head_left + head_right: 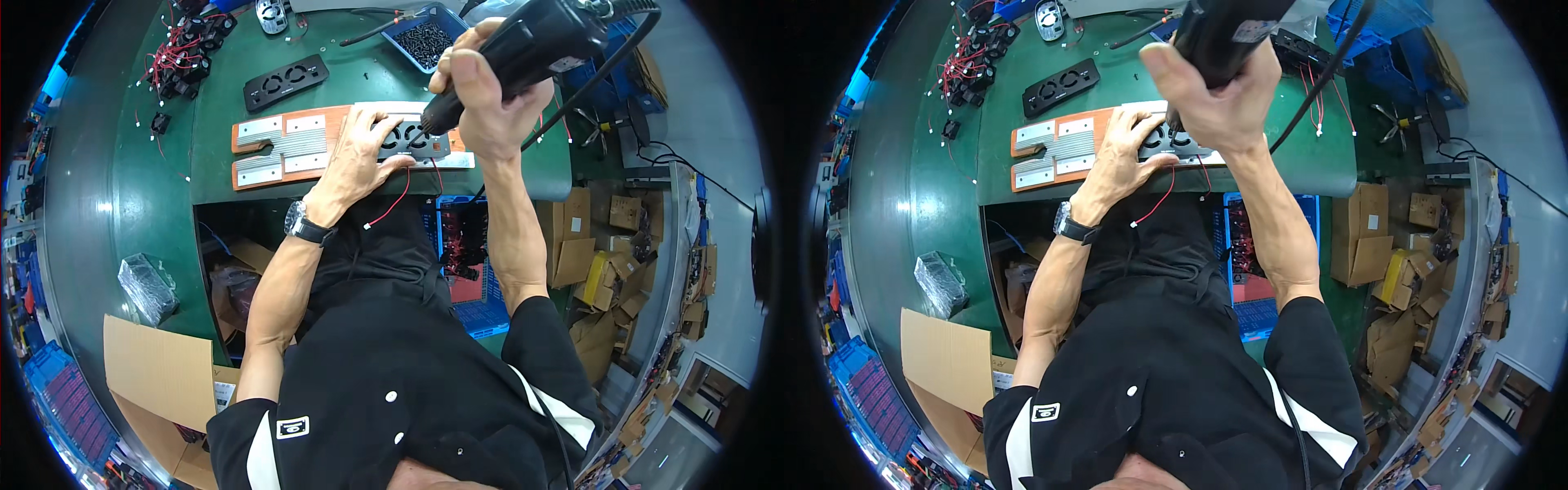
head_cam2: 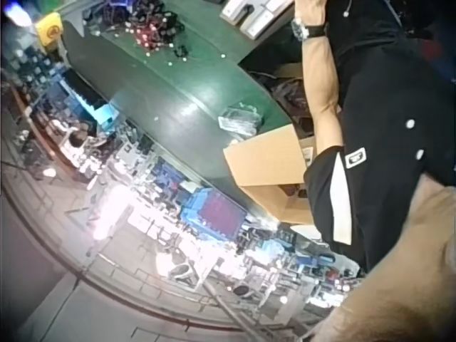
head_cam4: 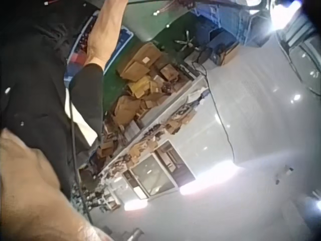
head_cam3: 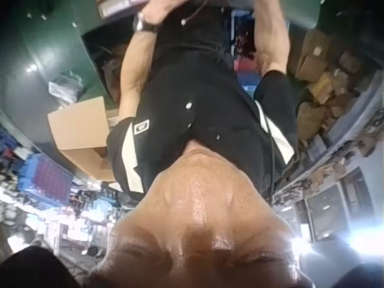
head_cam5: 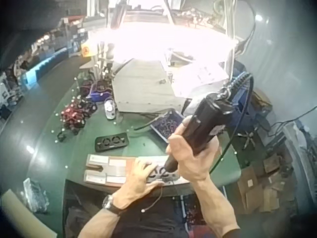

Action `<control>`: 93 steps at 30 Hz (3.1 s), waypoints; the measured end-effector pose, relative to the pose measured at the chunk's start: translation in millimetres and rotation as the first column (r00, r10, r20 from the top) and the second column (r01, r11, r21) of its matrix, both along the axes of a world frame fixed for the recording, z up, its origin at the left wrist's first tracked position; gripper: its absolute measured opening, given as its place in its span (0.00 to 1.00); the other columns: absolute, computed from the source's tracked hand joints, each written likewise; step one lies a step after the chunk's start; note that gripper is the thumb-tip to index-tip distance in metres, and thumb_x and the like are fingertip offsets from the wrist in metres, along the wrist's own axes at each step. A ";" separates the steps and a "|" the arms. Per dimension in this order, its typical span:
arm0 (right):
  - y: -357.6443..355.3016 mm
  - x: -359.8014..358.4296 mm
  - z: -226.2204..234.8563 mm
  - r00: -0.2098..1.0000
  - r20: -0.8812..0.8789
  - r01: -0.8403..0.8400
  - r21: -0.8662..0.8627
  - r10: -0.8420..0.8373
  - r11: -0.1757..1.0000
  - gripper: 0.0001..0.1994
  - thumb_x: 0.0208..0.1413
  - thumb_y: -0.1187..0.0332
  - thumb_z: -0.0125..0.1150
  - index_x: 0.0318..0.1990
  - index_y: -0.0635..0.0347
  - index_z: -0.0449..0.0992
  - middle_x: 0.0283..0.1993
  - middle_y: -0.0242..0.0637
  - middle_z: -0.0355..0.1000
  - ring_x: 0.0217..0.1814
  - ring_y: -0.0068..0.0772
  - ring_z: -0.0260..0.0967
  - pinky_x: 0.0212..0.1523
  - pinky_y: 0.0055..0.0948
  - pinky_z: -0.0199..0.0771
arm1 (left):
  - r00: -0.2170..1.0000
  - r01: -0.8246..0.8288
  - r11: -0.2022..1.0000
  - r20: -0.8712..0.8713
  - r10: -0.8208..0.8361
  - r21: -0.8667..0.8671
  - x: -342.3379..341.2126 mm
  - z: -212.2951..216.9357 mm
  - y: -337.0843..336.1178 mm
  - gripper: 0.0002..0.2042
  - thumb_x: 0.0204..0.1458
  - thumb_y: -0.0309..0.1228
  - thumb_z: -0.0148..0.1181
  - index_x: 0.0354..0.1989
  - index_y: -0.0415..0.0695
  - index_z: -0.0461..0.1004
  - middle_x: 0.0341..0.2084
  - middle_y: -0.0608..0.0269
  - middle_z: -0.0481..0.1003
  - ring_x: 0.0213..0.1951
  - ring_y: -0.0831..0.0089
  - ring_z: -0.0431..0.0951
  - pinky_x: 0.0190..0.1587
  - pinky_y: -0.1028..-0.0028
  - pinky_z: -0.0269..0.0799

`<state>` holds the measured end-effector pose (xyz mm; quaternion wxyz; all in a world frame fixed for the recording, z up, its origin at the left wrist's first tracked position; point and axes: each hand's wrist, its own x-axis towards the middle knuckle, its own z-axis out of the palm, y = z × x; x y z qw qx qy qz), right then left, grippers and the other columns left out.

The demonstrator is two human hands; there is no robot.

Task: Assembling cooling fan units by mounting them to a base and connecting wires using an electric screwdriver.

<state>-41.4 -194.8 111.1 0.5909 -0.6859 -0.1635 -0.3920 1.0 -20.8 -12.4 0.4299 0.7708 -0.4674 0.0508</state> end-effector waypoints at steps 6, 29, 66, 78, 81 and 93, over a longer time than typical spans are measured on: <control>1.9 5.1 -7.4 1.000 -0.002 -0.009 -0.131 0.009 0.991 0.16 0.60 0.70 0.70 0.50 0.69 0.73 0.34 0.40 0.75 0.28 0.29 0.75 0.28 0.28 0.79 | 1.000 0.010 1.000 -0.024 -0.010 -0.002 -0.3 1.4 1.3 0.30 0.42 0.35 0.79 0.54 0.39 0.75 0.50 0.53 0.72 0.56 0.53 0.70 0.60 0.58 0.68; -4.7 112.7 -6.7 0.957 0.057 0.248 0.351 -0.285 0.903 0.15 0.56 0.66 0.76 0.41 0.64 0.75 0.32 0.27 0.73 0.28 0.20 0.69 0.28 0.24 0.69 | 0.989 0.029 0.999 -0.145 -0.024 0.031 2.4 13.8 6.7 0.29 0.42 0.31 0.79 0.53 0.37 0.75 0.46 0.50 0.72 0.52 0.52 0.71 0.57 0.60 0.69; 11.7 25.7 27.4 0.971 0.231 -0.003 0.284 -0.066 0.959 0.16 0.62 0.62 0.71 0.45 0.63 0.72 0.29 0.37 0.74 0.27 0.28 0.76 0.27 0.32 0.83 | 0.914 -0.349 0.930 0.177 0.366 -0.116 -11.5 34.7 12.3 0.07 0.54 0.24 0.69 0.41 0.39 0.83 0.33 0.54 0.82 0.35 0.56 0.82 0.40 0.64 0.76; -9.3 21.5 4.0 0.983 0.136 0.079 0.309 -0.127 0.948 0.16 0.61 0.61 0.72 0.44 0.64 0.73 0.28 0.37 0.74 0.26 0.28 0.76 0.26 0.29 0.83 | 0.993 -0.090 0.983 0.088 0.077 0.161 1.5 31.3 11.5 0.36 0.38 0.45 0.81 0.56 0.39 0.76 0.52 0.52 0.72 0.59 0.52 0.67 0.62 0.55 0.65; -12.1 23.5 -1.7 0.983 0.119 0.105 0.281 -0.143 0.954 0.16 0.61 0.61 0.72 0.42 0.64 0.73 0.27 0.36 0.74 0.24 0.27 0.76 0.26 0.29 0.82 | 0.996 -0.023 0.959 0.089 -0.003 0.283 9.1 33.1 10.7 0.34 0.39 0.43 0.80 0.53 0.38 0.76 0.46 0.53 0.73 0.56 0.53 0.71 0.59 0.56 0.68; -8.2 33.0 -8.4 0.941 0.323 0.023 0.243 -0.103 0.970 0.16 0.57 0.62 0.76 0.39 0.62 0.75 0.28 0.31 0.75 0.23 0.21 0.72 0.25 0.22 0.72 | 0.997 0.075 0.970 -0.051 -0.065 0.231 14.0 26.6 9.6 0.30 0.44 0.39 0.79 0.54 0.39 0.75 0.46 0.51 0.74 0.49 0.52 0.78 0.52 0.60 0.75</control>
